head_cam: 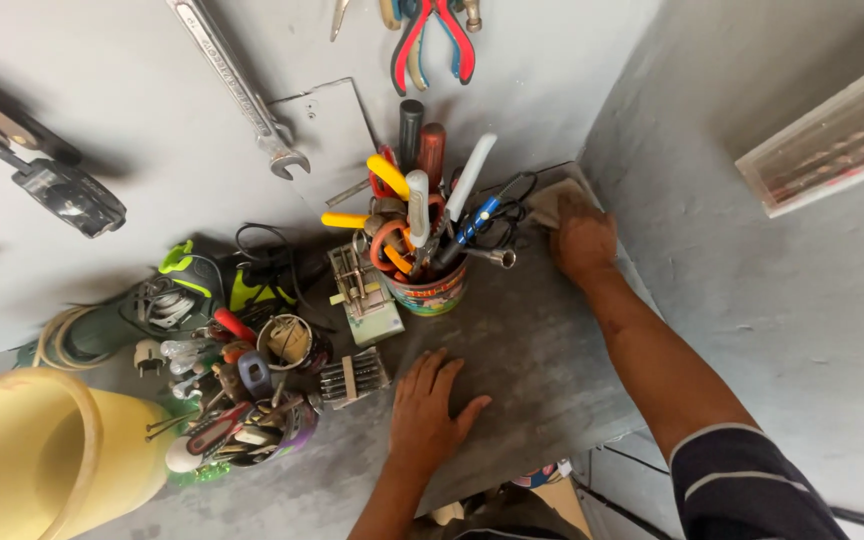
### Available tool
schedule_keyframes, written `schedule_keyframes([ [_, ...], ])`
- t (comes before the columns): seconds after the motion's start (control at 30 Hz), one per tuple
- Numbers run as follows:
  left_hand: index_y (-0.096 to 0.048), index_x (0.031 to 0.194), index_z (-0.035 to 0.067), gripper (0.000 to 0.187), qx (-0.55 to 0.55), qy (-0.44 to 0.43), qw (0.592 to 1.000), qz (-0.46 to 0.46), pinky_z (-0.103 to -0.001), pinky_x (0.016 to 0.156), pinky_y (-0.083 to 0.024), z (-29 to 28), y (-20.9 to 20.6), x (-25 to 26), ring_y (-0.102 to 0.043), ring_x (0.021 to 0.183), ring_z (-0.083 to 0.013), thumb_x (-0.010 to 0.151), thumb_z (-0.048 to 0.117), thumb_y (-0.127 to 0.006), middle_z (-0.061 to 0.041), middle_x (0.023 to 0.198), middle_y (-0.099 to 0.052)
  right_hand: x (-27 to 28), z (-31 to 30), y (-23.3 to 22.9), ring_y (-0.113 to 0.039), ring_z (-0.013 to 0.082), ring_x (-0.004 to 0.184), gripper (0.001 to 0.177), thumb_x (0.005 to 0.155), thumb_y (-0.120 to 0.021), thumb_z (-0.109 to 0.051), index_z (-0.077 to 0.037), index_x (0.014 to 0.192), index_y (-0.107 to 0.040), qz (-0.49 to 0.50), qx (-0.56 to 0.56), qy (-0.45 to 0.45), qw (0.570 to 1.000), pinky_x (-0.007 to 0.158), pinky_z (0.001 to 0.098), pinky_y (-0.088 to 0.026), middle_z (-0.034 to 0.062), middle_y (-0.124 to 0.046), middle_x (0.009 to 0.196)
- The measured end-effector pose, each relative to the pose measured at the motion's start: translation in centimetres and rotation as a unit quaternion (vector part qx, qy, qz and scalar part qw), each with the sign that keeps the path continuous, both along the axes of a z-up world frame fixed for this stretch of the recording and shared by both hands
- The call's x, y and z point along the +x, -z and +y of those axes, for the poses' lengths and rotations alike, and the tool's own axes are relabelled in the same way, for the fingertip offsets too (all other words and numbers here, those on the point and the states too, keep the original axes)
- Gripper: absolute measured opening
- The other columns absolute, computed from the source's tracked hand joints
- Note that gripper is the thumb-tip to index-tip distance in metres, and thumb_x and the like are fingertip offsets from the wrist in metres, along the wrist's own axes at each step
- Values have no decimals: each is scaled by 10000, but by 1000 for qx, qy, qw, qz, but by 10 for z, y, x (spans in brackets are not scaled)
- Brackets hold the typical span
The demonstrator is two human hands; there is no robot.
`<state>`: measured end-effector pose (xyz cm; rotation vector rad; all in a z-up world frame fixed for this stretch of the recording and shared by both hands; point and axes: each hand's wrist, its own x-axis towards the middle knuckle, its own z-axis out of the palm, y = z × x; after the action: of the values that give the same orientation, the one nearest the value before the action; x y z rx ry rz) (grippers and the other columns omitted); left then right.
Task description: Cleaning and organizing a workbench area by wiping the surface and tidying tools.
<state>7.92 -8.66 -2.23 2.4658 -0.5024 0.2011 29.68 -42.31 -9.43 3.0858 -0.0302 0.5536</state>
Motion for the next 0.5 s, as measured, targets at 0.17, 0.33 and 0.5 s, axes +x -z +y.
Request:
schedule_keyframes([
  [0.17,-644,1273,92,625,7,3,1000,29,-534,1081,-377,1,0,-1,-462,1360,-386,834,509,-801,-159,1422,-555,18,2,-30,-680,403,1063,463,1015,-590,-270,-90,1440,-566,-18,148,117,982,930,528,-536,201,-654,1287],
  [0.33,-639,1310,101,625,3,33,999,14,-528,1117,-374,16,1,5,-444,1398,-381,846,491,-790,-147,1447,-548,37,13,-33,-684,358,1164,388,1037,-545,-215,-76,1399,-570,58,113,127,984,927,492,-551,168,-641,1370],
  [0.5,-624,1306,88,680,48,52,996,56,-529,1109,-351,19,-6,10,-401,1404,-377,846,572,-753,-149,1449,-524,41,34,-5,-676,354,1061,375,972,-604,-255,-37,1275,-640,4,2,11,1000,898,472,-530,172,-682,1158],
])
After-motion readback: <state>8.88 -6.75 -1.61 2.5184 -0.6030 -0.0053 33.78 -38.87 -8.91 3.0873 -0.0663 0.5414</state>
